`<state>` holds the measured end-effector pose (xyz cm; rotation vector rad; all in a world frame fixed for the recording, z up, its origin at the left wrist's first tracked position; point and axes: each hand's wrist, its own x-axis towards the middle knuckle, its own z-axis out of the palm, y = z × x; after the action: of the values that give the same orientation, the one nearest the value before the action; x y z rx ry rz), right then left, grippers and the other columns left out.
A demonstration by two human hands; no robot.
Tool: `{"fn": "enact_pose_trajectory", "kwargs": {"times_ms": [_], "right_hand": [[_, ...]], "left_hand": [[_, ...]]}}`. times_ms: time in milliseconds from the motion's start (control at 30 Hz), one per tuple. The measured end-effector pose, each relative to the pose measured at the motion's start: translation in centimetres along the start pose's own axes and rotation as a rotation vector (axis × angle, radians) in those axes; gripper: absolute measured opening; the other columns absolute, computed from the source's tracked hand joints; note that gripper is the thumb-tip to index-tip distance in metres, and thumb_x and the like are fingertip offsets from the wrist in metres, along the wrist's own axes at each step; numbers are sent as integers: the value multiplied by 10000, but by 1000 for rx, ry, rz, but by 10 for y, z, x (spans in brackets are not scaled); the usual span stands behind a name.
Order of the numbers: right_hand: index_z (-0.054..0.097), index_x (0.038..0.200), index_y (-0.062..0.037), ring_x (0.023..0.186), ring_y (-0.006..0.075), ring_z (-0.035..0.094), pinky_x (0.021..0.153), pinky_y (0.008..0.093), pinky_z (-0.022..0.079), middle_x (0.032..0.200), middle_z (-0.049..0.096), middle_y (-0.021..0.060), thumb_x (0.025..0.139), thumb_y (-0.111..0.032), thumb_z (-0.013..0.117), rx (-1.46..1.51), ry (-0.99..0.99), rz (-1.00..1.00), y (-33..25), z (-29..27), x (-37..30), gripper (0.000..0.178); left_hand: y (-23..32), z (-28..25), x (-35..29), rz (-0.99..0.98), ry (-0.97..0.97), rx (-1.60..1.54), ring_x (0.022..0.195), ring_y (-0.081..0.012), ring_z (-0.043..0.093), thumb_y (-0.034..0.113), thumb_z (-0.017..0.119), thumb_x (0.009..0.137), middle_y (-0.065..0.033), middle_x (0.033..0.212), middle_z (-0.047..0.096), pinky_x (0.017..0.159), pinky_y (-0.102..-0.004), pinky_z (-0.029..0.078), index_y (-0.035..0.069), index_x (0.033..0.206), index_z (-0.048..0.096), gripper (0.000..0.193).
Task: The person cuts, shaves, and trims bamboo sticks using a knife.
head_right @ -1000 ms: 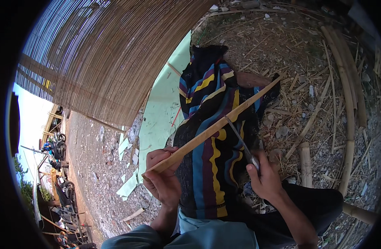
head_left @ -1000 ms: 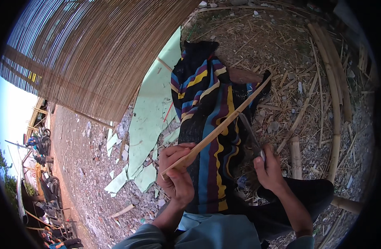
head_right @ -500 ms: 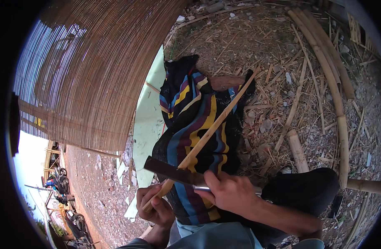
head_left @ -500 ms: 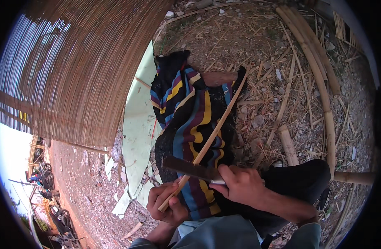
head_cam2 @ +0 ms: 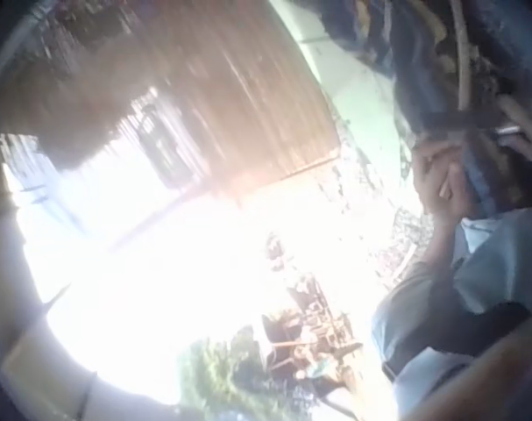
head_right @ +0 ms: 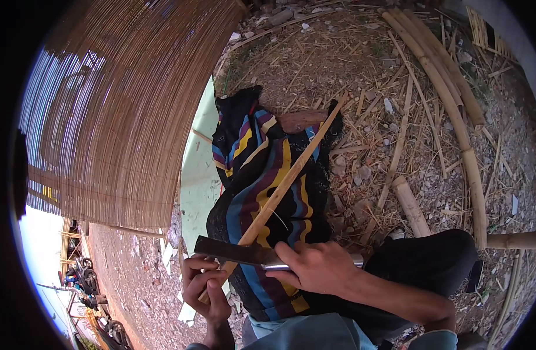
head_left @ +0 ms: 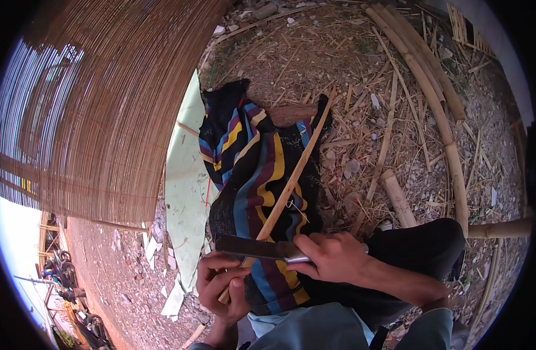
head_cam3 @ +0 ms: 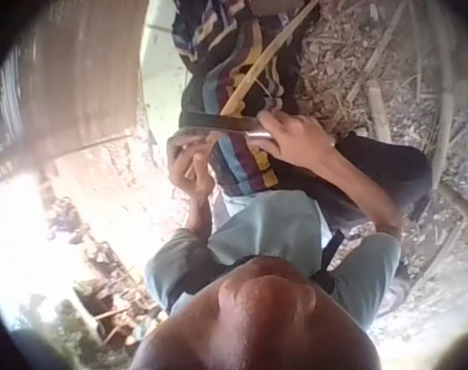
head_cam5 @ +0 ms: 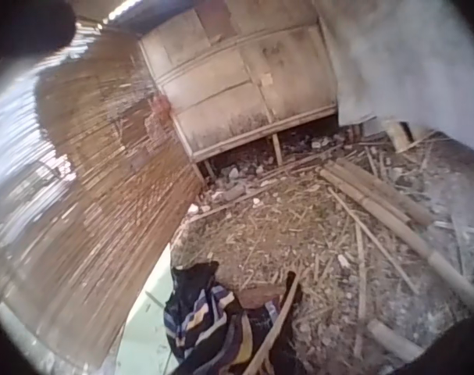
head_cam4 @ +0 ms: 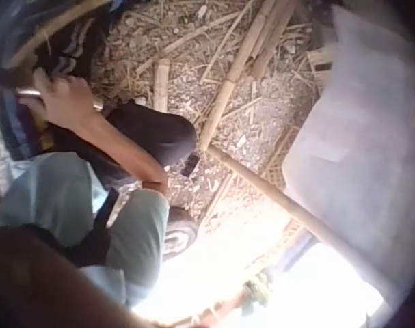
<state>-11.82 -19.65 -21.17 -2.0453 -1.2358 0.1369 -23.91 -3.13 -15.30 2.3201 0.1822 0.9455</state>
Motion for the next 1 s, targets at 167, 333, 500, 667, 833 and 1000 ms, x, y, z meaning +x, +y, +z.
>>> {"fn": "enact_pose_trajectory", "kwargs": {"times_ms": [167, 333, 500, 667, 833, 1000], "right_hand": [[494, 869, -81, 445, 287, 583, 388, 383, 463, 523, 539, 87, 849, -447, 557, 33, 17, 41, 17, 14, 1, 372], [500, 898, -76, 471, 317, 596, 412, 409, 475, 523, 560, 119, 874, -411, 533, -66, -4, 324, 95, 18, 12, 338], [503, 900, -73, 460, 318, 592, 415, 404, 478, 526, 565, 124, 868, -418, 539, -144, -27, 265, 66, 14, 16, 349], [501, 859, -63, 457, 306, 594, 417, 394, 481, 519, 565, 116, 843, -443, 568, 38, -18, 45, 38, 18, 9, 386], [504, 858, -58, 468, 309, 600, 412, 394, 480, 513, 562, 107, 847, -437, 563, -63, 45, 327, 88, 27, 25, 384], [508, 864, -64, 479, 299, 606, 413, 392, 480, 512, 559, 107, 845, -450, 561, -54, -7, 189, 59, 23, 23, 390]], "left_hand": [[-15, 21, -16, 63, 220, -444, 526, -129, 376, 386, 185, 991, 9, 503, 330, 613, -312, 336, 158, 474, 235, 568], [-31, 7, -37, -201, 111, -830, 390, -106, 240, 385, 191, 993, 33, 427, 216, 576, -292, 296, 169, 478, 223, 559], [-36, 7, -32, -188, 0, -572, 346, -124, 258, 355, 285, 985, 25, 396, 206, 513, -288, 335, 160, 455, 192, 573], [-21, 22, -15, 5, -29, -863, 295, -141, 320, 300, 387, 956, 1, 366, 294, 460, -265, 370, 137, 455, 259, 543], [-55, -2, -58, -38, -143, -669, 503, -112, 474, 327, 319, 984, -17, 543, 462, 486, -276, 380, 84, 674, 380, 399], [-44, 5, -44, -292, 170, -947, 510, -105, 459, 320, 321, 976, -7, 524, 433, 517, -272, 371, 85, 665, 363, 392]]}}
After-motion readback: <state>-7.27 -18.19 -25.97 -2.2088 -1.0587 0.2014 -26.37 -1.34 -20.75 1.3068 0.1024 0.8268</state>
